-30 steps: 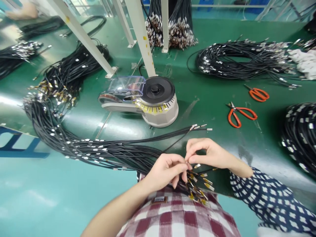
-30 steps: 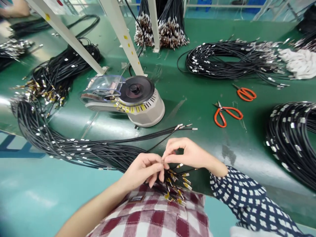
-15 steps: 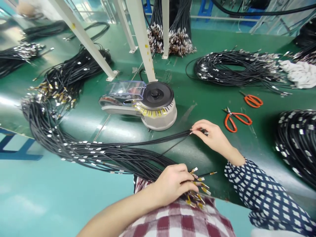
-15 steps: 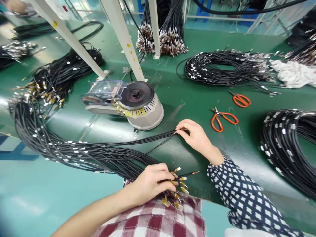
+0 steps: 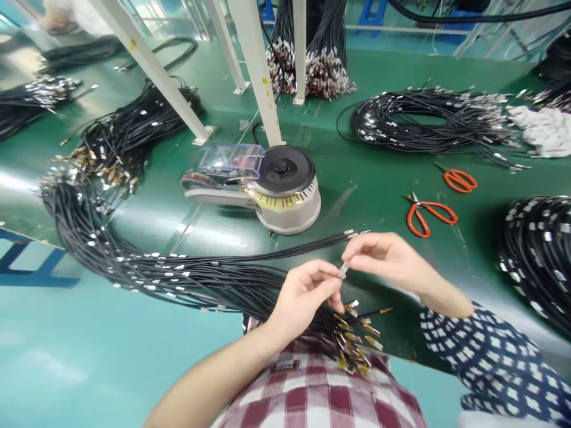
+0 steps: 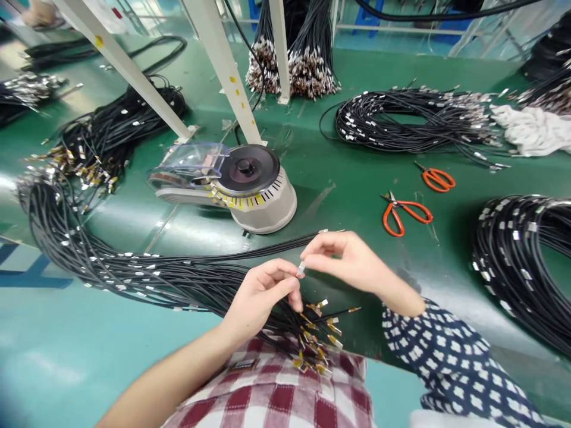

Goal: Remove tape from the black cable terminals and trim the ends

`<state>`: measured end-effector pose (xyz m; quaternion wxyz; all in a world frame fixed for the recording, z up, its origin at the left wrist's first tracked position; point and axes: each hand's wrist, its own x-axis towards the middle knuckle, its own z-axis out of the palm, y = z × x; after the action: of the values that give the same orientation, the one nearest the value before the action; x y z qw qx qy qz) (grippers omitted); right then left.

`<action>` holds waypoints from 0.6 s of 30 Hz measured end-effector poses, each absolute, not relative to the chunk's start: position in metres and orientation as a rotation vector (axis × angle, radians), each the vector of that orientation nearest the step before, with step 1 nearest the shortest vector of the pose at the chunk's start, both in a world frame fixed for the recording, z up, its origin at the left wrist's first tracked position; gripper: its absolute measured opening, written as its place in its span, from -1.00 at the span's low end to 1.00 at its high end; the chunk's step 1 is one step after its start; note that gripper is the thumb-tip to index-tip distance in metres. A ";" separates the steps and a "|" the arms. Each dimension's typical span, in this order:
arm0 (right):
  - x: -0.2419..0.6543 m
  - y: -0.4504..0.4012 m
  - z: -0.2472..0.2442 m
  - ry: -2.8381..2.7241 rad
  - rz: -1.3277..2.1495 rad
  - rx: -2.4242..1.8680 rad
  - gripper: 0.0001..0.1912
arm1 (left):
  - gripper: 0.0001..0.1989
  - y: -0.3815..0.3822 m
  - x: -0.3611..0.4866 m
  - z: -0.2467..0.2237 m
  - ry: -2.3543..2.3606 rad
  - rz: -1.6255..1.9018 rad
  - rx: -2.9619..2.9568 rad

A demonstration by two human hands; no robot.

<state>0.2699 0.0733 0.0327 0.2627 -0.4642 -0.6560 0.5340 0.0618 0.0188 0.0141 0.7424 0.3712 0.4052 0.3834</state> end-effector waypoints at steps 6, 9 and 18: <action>0.384 0.094 -0.019 -1.942 0.027 -1.965 -0.62 | -0.69 0.018 0.066 0.015 0.912 0.832 0.777; 0.412 0.087 -0.036 -2.006 -0.034 -2.018 -0.63 | -0.76 0.016 0.072 0.012 0.933 0.821 0.830; 0.413 0.092 -0.032 -2.204 0.004 -1.941 -0.56 | -0.88 0.011 0.079 0.016 1.019 0.797 1.086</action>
<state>0.4133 0.0923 -0.0319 0.1020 -0.6574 -0.7466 0.0014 0.0795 0.0112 0.0158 0.6641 0.4807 0.4509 0.3528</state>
